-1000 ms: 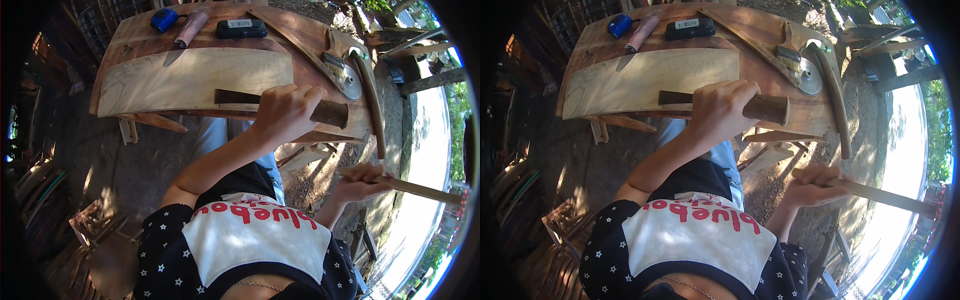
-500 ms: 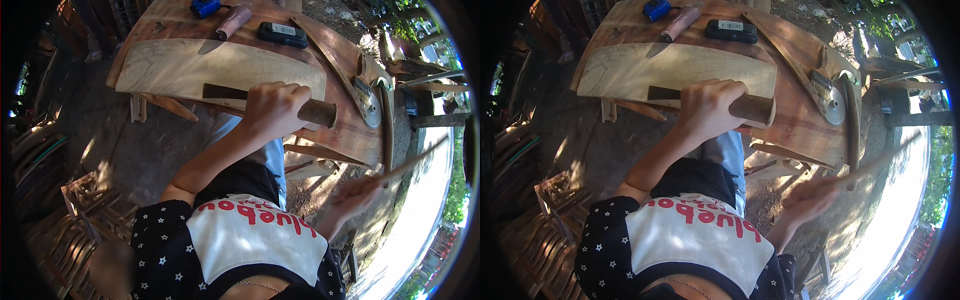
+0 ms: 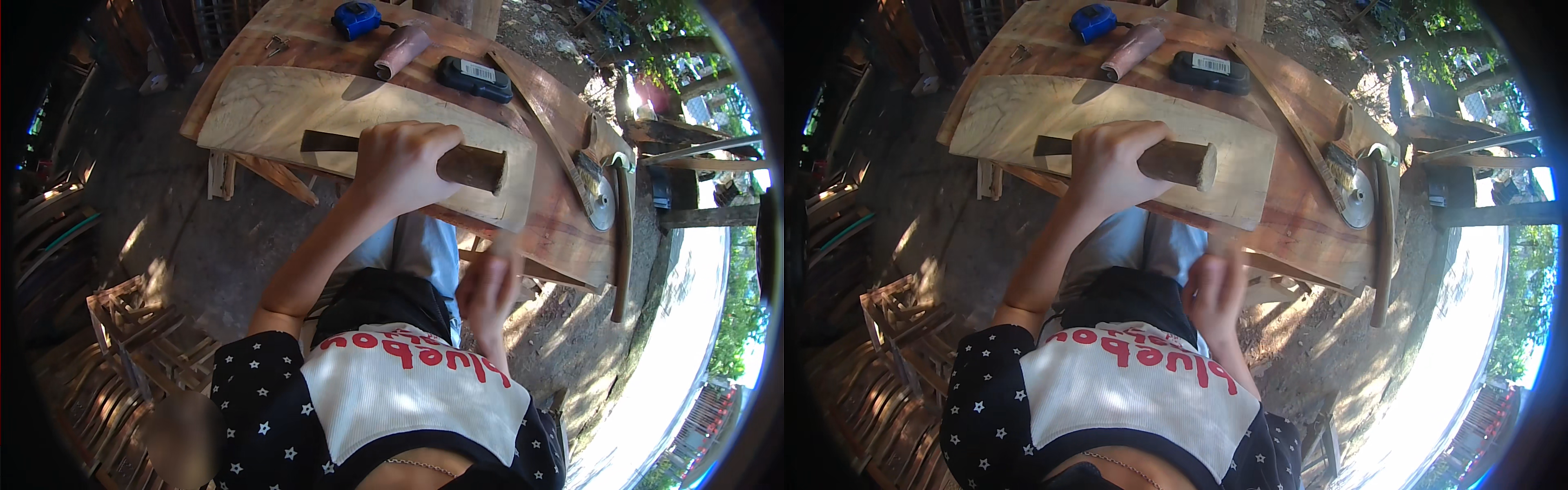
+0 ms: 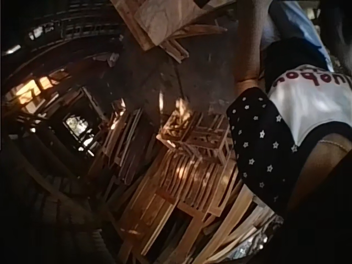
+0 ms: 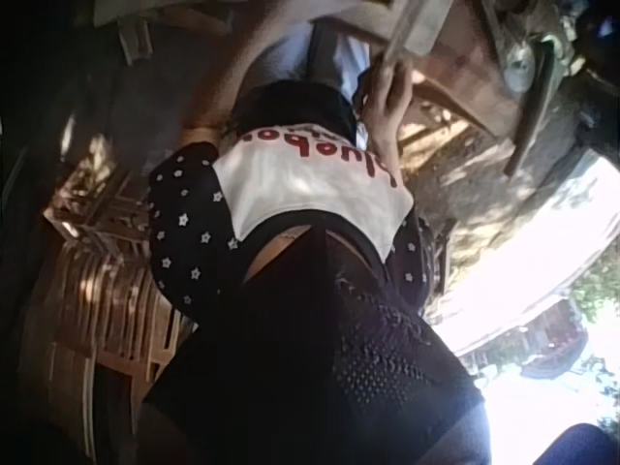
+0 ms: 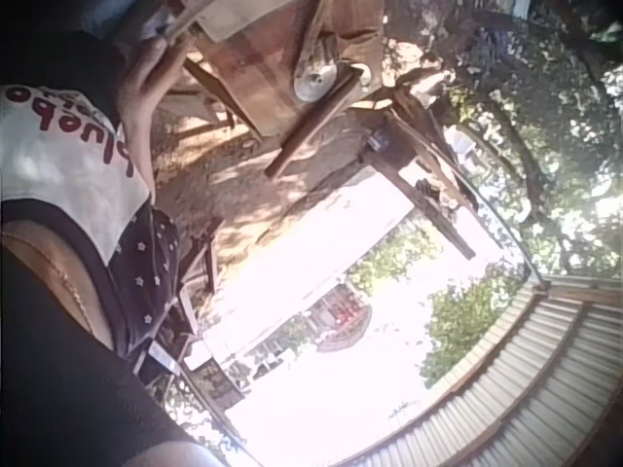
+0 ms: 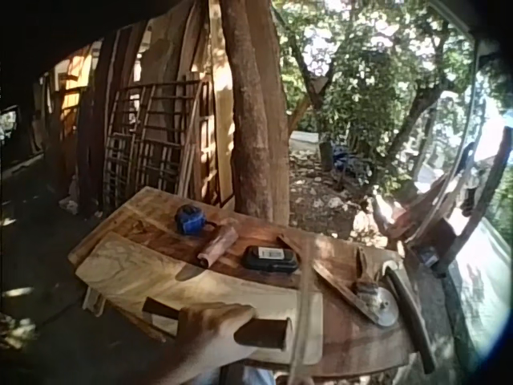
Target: Chisel out a notch in a wood plank using a hammer and chisel, then apply a finish with a brush.
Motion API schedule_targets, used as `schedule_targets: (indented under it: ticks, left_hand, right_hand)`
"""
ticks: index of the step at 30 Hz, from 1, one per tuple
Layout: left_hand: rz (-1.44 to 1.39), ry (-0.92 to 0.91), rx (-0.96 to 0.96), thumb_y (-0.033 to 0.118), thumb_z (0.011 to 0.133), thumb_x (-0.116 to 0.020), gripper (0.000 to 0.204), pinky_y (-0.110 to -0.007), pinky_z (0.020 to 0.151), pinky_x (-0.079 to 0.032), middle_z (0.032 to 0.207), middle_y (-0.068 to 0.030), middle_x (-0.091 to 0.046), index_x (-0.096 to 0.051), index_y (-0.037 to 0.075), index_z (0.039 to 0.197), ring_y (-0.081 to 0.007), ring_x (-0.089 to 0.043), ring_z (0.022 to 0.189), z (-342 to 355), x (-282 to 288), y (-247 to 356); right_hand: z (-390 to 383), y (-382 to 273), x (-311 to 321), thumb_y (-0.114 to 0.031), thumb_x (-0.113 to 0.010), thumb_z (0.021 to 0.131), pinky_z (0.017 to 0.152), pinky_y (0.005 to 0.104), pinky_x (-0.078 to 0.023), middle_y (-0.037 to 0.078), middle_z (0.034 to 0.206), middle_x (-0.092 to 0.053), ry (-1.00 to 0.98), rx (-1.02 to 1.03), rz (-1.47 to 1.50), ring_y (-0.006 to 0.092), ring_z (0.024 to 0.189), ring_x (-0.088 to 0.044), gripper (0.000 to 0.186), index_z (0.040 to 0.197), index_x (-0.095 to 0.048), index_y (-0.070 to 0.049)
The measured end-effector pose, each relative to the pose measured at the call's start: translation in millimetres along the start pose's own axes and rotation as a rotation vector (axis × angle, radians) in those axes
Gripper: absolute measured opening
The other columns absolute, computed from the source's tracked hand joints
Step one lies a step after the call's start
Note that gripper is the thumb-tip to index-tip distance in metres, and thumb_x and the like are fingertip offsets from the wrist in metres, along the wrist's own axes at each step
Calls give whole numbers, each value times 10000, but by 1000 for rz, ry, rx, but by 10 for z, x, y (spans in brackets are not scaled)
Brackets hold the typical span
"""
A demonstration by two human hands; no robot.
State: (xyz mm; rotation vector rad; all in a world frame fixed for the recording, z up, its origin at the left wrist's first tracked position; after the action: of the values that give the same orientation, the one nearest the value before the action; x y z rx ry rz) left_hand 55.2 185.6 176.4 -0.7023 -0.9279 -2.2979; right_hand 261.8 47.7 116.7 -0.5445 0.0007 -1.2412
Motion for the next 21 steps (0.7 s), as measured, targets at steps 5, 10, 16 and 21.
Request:
schedule_targets:
  ticks: [5,10,16,21]
  left_hand:
    - [-38,32,13,219,562,-749,250,-338,498,-434,607,-57,-584,-571,88,680,-247,-598,566,25,187,-154]
    - [36,27,54,239,571,-757,252,-347,505,-440,620,-56,-598,-594,96,699,-246,-607,573,22,205,-337]
    - [80,33,85,330,575,-740,271,-365,511,-462,625,-50,-621,-644,142,744,-251,-614,567,-46,365,-501]
    - [76,30,112,336,571,-741,273,-371,503,-460,610,-54,-610,-639,141,732,-251,-607,555,-78,446,-636]
  right_hand:
    - [538,-130,-72,-334,-357,969,293,189,-264,-37,572,-390,43,-684,1078,47,355,-333,294,997,-467,-63]
    - [-71,-53,-310,-295,-303,985,350,146,-280,-27,633,-389,-232,-141,123,10,435,-335,287,1103,-425,-63]
    - [520,-486,-411,-368,-286,976,270,210,-338,-26,545,-359,174,-571,1176,54,333,-333,351,1006,-452,-61]
    - [490,-446,-551,-332,-310,980,274,187,-298,-47,530,-337,-166,-738,967,31,336,-282,297,970,-456,-74]
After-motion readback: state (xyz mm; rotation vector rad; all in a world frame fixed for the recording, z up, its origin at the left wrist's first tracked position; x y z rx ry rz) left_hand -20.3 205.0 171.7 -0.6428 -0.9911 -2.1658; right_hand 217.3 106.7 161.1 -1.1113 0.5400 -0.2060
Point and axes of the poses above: each hand's wrist, its own z-axis towards the middle knuckle, its own x-axis out of the back of the hand, y = z × x, the point moved 5 cm from there along z, towards the middle knuckle
